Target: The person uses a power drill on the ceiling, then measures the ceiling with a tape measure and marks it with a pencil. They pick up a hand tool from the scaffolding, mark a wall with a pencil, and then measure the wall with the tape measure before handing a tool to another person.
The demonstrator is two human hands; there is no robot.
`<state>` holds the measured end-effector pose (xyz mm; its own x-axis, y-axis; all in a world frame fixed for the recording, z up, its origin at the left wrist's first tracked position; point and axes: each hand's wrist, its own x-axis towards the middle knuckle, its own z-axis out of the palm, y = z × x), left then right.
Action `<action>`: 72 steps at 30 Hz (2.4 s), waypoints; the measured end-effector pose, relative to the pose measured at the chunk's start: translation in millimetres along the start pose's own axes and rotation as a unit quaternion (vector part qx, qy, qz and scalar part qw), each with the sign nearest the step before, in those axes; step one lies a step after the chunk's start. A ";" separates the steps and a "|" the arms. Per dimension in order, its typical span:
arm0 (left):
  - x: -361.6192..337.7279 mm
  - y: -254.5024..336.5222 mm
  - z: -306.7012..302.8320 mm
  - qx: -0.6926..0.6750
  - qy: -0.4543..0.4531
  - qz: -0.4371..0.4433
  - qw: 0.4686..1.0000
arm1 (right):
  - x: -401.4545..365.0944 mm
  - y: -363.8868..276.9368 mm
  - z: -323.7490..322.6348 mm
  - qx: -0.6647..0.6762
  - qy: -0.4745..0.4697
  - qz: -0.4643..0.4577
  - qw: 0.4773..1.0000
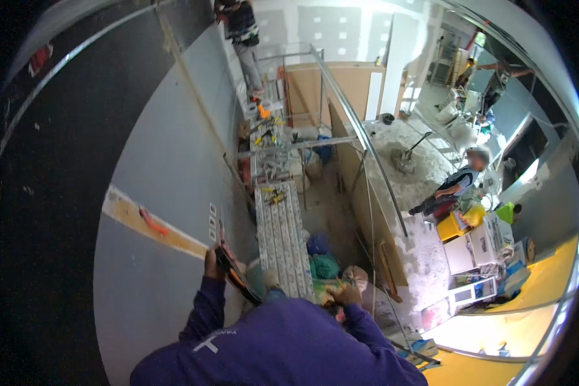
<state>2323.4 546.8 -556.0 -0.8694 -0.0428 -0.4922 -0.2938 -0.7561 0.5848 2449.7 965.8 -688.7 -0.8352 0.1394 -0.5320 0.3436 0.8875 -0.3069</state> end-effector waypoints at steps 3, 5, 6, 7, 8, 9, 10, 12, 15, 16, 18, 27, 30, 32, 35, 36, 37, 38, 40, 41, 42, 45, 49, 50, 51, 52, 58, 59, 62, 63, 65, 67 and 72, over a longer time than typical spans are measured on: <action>3.9 6.3 3.9 -0.006 -0.040 0.008 0.999 | 28.3 -38.8 -47.4 0.032 0.038 -0.169 0.984; -17.7 14.6 54.8 -0.039 0.009 0.028 0.999 | -29.6 -126.9 -130.2 0.188 -0.070 -0.249 0.948; -18.3 16.5 65.6 -0.027 0.004 0.029 0.999 | -42.6 -152.5 -142.3 0.225 -0.095 -0.354 0.903; -19.4 16.9 73.9 -0.014 -0.001 0.029 0.999 | -54.8 -172.3 -149.4 0.260 -0.119 -0.452 0.845; -22.5 18.1 84.3 -0.009 -0.009 0.037 0.999 | -70.5 -191.7 -154.6 0.321 -0.162 -0.457 0.814; -26.9 19.9 94.5 -0.002 -0.016 0.043 0.999 | -84.5 -205.5 -158.7 0.382 -0.202 -0.456 0.778; -31.9 22.4 103.9 0.006 -0.024 0.049 0.998 | -94.5 -213.3 -164.4 0.403 -0.230 -0.448 0.764; -43.0 28.7 123.4 0.039 0.014 0.079 0.996 | -103.5 -223.1 -175.7 0.442 -0.279 -0.435 0.733; -51.9 32.4 136.1 0.054 0.010 0.110 0.992 | -109.3 -213.7 -177.8 0.513 -0.286 -0.417 0.694; -54.0 31.3 139.4 0.047 0.003 0.108 0.993 | -115.6 -212.5 -185.7 0.504 -0.302 -0.388 0.711; -52.3 20.9 138.1 0.017 -0.035 0.080 0.996 | -119.3 -210.8 -177.9 0.506 -0.256 -0.398 0.721; -62.9 -38.8 126.6 0.042 -0.145 0.004 0.989 | -98.5 -185.1 -195.1 0.300 0.105 -0.490 0.812; -61.1 -37.4 128.8 0.061 -0.105 -0.026 0.992 | -104.9 -175.2 -234.3 0.280 0.299 -0.484 0.773; -55.0 -41.4 119.8 0.088 -0.090 -0.016 0.992 | -124.5 -177.7 -259.6 0.225 0.451 -0.496 0.707; -48.8 -48.1 115.2 0.104 -0.066 -0.046 0.991 | -129.7 -188.9 -254.6 0.339 0.299 -0.498 0.740; -50.0 -55.2 114.6 0.131 -0.060 -0.031 0.989 | -128.6 -199.3 -245.9 0.315 0.330 -0.512 0.728; -74.0 -50.1 127.1 0.199 -0.132 -0.017 0.971 | -119.0 -202.6 -227.8 0.277 0.259 -0.548 0.746; -82.1 -49.4 127.1 0.249 -0.175 0.005 0.953 | -115.8 -214.2 -212.6 0.202 0.272 -0.611 0.715; -85.2 -50.9 122.8 0.308 -0.223 0.040 0.924 | -129.3 -232.9 -180.0 0.120 0.251 -0.683 0.675; -84.8 -51.7 120.0 0.324 -0.237 0.049 0.914 | -131.7 -238.3 -169.5 0.077 0.241 -0.712 0.655; -84.6 -52.1 117.4 0.336 -0.246 0.055 0.908 | -119.8 -241.9 -158.8 0.079 0.252 -0.712 0.651; -84.8 -53.4 101.7 0.351 -0.256 0.067 0.898 | -30.6 -232.1 -126.5 0.147 0.094 -0.620 0.765; -72.5 -62.5 78.6 0.417 -0.197 0.114 0.880 | -48.0 -239.8 -167.1 0.125 0.136 -0.612 0.769; -61.6 -64.4 78.5 0.475 -0.160 0.125 0.857 | -96.6 -249.6 -200.4 0.110 0.190 -0.689 0.691; -48.6 -66.9 86.3 0.404 -0.031 -0.040 0.913 | -127.3 -257.3 -197.7 0.100 0.162 -0.738 0.647; -40.9 -66.8 78.9 0.391 -0.037 -0.055 0.918 | -109.1 -260.3 -178.0 0.116 0.101 -0.720 0.677; -74.0 -38.6 88.0 0.670 -0.255 0.411 0.563 | -71.9 -245.8 -175.3 0.151 -0.017 -0.650 0.745; -30.3 -66.9 39.2 0.601 -0.287 0.329 0.670 | -94.4 -249.9 -176.4 0.132 0.039 -0.697 0.704; 76.2 -131.8 -62.4 0.399 -0.285 0.228 0.841 | -68.6 -250.2 -136.0 0.155 0.016 -0.689 0.708; 35.8 -114.3 -27.0 0.394 -0.278 0.202 0.853 | -38.2 -242.1 -132.3 0.188 -0.018 -0.614 0.767; -60.3 -70.6 62.5 0.382 -0.260 0.149 0.874 | -18.1 -229.2 -141.4 0.230 0.024 -0.556 0.798; -41.6 -73.2 61.3 0.462 -0.260 0.307 0.791 | -59.4 -237.5 -158.5 0.201 0.090 -0.638 0.738; -68.9 -43.1 101.1 0.618 -0.278 0.385 0.627 | -61.6 -231.5 -172.8 0.193 0.044 -0.579 0.791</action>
<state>2355.7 648.4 -482.1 -0.8460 0.4091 0.3420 0.5124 0.4461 0.7338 2347.4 827.7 -448.4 -0.7061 -0.6240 0.3347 -0.5830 0.2441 -0.7749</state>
